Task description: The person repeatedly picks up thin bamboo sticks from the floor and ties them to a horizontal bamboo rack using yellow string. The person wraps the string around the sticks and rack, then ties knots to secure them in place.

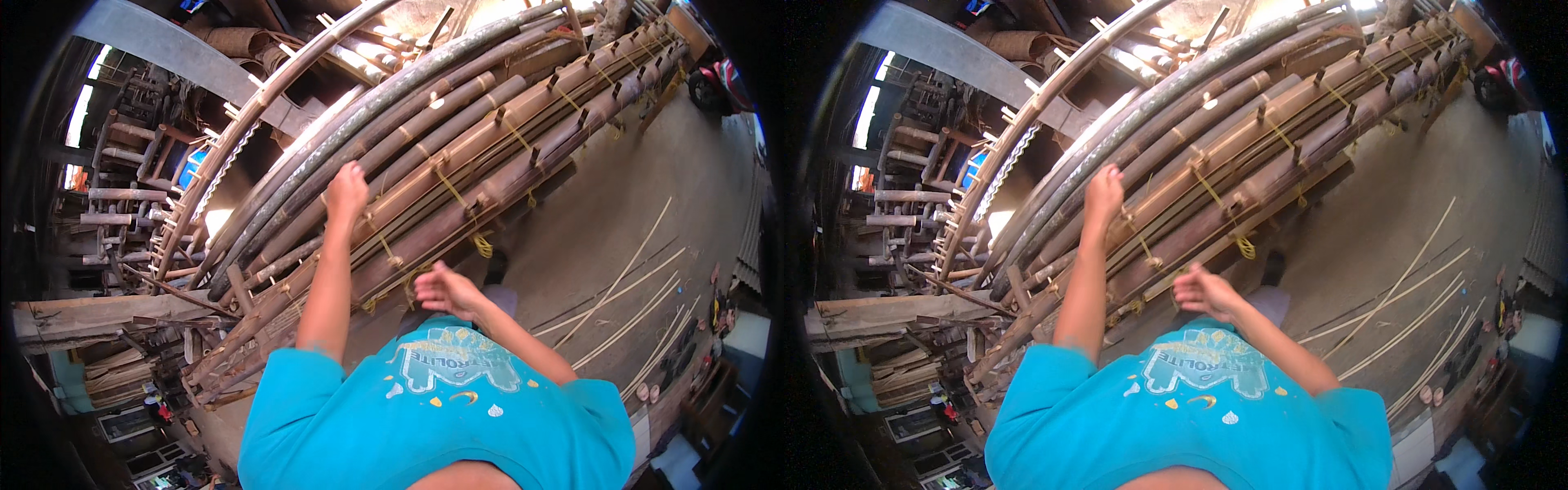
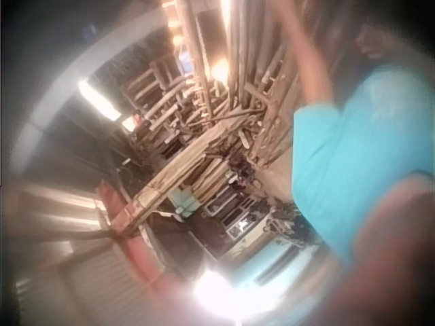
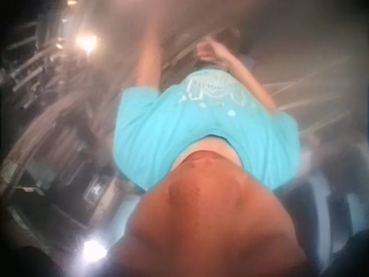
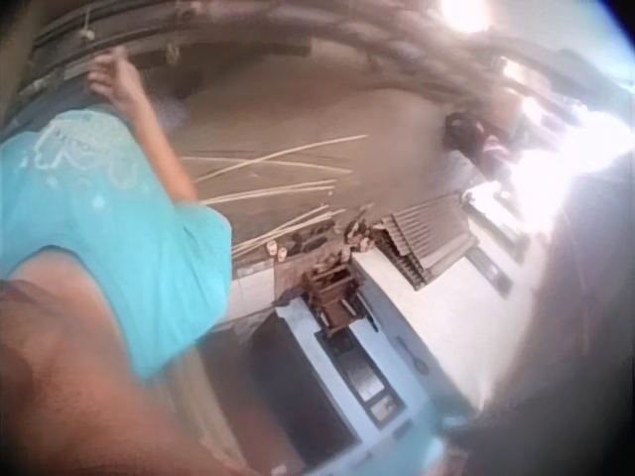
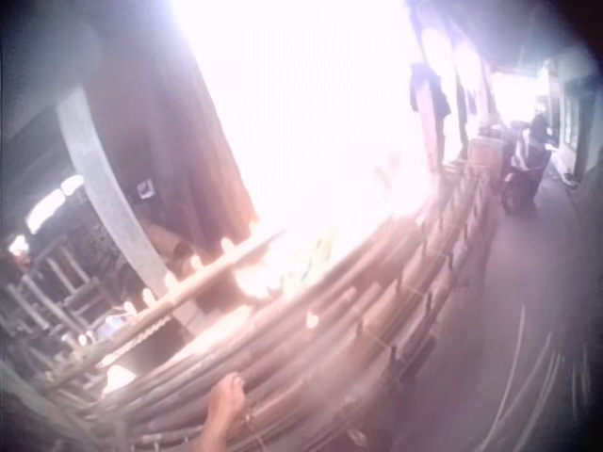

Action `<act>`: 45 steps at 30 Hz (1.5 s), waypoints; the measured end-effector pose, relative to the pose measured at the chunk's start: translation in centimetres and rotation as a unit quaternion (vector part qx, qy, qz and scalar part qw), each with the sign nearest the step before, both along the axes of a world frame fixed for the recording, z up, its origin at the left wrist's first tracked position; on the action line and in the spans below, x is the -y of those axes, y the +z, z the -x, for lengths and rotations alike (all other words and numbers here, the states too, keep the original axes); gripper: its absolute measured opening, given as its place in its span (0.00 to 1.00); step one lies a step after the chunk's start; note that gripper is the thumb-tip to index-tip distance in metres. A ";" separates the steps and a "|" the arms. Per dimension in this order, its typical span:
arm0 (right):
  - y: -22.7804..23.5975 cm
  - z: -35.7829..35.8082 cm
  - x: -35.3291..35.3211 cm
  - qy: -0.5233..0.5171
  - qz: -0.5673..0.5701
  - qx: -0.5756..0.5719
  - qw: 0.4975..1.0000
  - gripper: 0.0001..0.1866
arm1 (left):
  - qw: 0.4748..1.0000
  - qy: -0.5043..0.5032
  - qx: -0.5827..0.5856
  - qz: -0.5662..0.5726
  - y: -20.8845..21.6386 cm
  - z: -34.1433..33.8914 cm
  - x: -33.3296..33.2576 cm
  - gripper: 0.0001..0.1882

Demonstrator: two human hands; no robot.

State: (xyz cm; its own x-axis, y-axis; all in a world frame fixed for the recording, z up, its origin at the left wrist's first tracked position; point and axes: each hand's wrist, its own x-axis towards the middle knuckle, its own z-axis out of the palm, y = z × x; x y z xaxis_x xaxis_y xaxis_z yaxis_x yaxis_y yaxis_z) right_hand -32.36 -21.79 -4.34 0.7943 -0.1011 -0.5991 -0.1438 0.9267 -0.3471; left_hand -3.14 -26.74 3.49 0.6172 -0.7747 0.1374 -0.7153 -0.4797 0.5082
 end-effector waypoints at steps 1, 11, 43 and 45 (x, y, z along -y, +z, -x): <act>0.2 -1.0 -1.6 0.092 0.007 0.045 0.995 0.30 | 0.997 0.025 -0.018 -0.069 1.7 0.5 -3.0 0.18; 11.7 -17.3 -2.9 0.002 0.705 0.051 0.707 0.20 | 0.987 -0.099 -0.059 0.109 -11.4 2.2 -13.4 0.17; 0.4 -10.3 -14.6 0.237 0.510 0.180 0.807 0.21 | 0.999 -0.043 -0.009 -0.015 -1.0 -7.6 -12.8 0.25; -1.5 -11.1 -17.0 0.046 0.091 0.056 0.993 0.19 | 0.991 -0.015 0.003 -0.129 0.2 -6.9 -18.9 0.22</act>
